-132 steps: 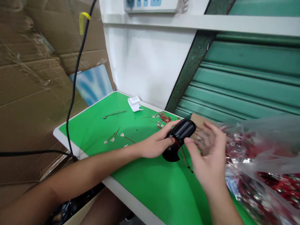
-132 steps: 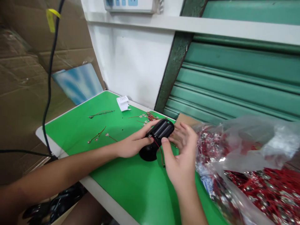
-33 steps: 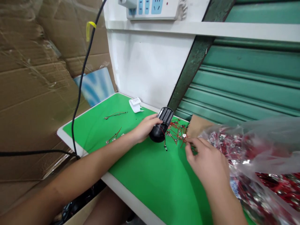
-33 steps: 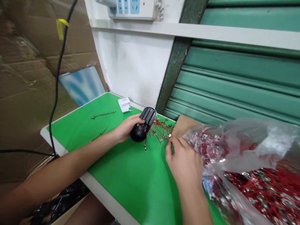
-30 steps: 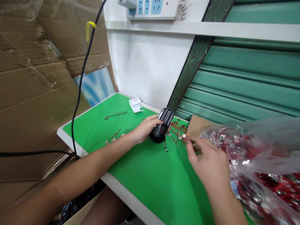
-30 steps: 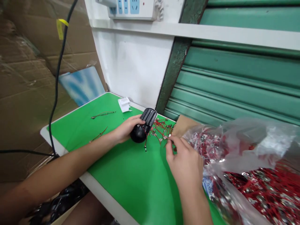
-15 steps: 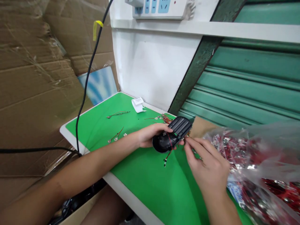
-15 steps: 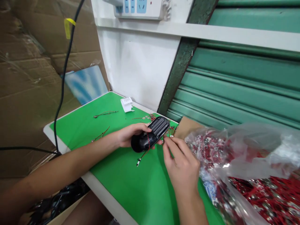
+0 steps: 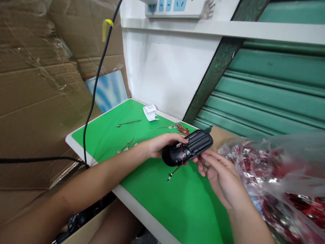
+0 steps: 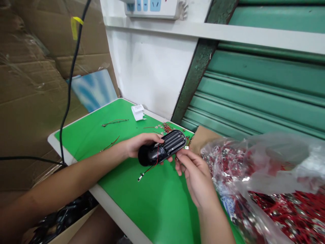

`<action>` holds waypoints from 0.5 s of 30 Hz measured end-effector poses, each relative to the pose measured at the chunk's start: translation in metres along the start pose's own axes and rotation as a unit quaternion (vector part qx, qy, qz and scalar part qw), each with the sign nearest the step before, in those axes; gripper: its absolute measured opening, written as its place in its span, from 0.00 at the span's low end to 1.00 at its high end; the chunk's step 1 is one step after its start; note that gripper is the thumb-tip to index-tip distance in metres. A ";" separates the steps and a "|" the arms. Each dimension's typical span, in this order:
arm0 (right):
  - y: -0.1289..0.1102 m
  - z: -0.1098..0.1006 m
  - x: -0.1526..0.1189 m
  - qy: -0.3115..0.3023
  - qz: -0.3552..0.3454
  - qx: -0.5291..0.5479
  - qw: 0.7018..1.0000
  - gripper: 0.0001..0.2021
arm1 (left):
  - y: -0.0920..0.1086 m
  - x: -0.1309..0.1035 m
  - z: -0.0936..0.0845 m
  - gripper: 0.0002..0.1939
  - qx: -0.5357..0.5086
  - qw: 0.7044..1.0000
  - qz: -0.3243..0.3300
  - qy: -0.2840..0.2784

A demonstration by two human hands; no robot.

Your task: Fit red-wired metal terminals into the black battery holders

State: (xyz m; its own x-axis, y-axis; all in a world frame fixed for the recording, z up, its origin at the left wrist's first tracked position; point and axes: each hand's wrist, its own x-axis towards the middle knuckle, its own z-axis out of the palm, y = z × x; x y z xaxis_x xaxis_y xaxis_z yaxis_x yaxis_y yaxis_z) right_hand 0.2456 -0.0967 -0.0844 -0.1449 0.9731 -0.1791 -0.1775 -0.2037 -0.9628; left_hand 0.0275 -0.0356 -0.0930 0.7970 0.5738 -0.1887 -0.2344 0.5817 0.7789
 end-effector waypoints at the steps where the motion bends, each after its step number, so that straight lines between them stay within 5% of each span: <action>1: 0.000 0.000 0.000 -0.003 0.002 0.001 1.000 0.20 | 0.001 -0.001 0.001 0.22 0.003 1.000 -0.004 0.001; 7: -0.004 0.007 0.003 0.013 -0.010 -0.030 0.999 0.23 | 0.004 -0.002 0.008 0.20 0.016 0.999 -0.008 0.038; 15: -0.007 0.002 0.007 0.131 -0.084 -0.040 0.987 0.23 | 0.000 0.005 0.010 0.15 0.051 0.976 0.079 0.196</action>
State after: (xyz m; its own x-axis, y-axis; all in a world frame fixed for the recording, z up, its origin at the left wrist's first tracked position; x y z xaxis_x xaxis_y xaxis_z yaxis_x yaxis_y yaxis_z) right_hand 0.2441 -0.0886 -0.0787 0.1381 0.9890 -0.0524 -0.0981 -0.0389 -0.9944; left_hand 0.0364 -0.0383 -0.0879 0.4762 0.8396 -0.2613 -0.2643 0.4200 0.8682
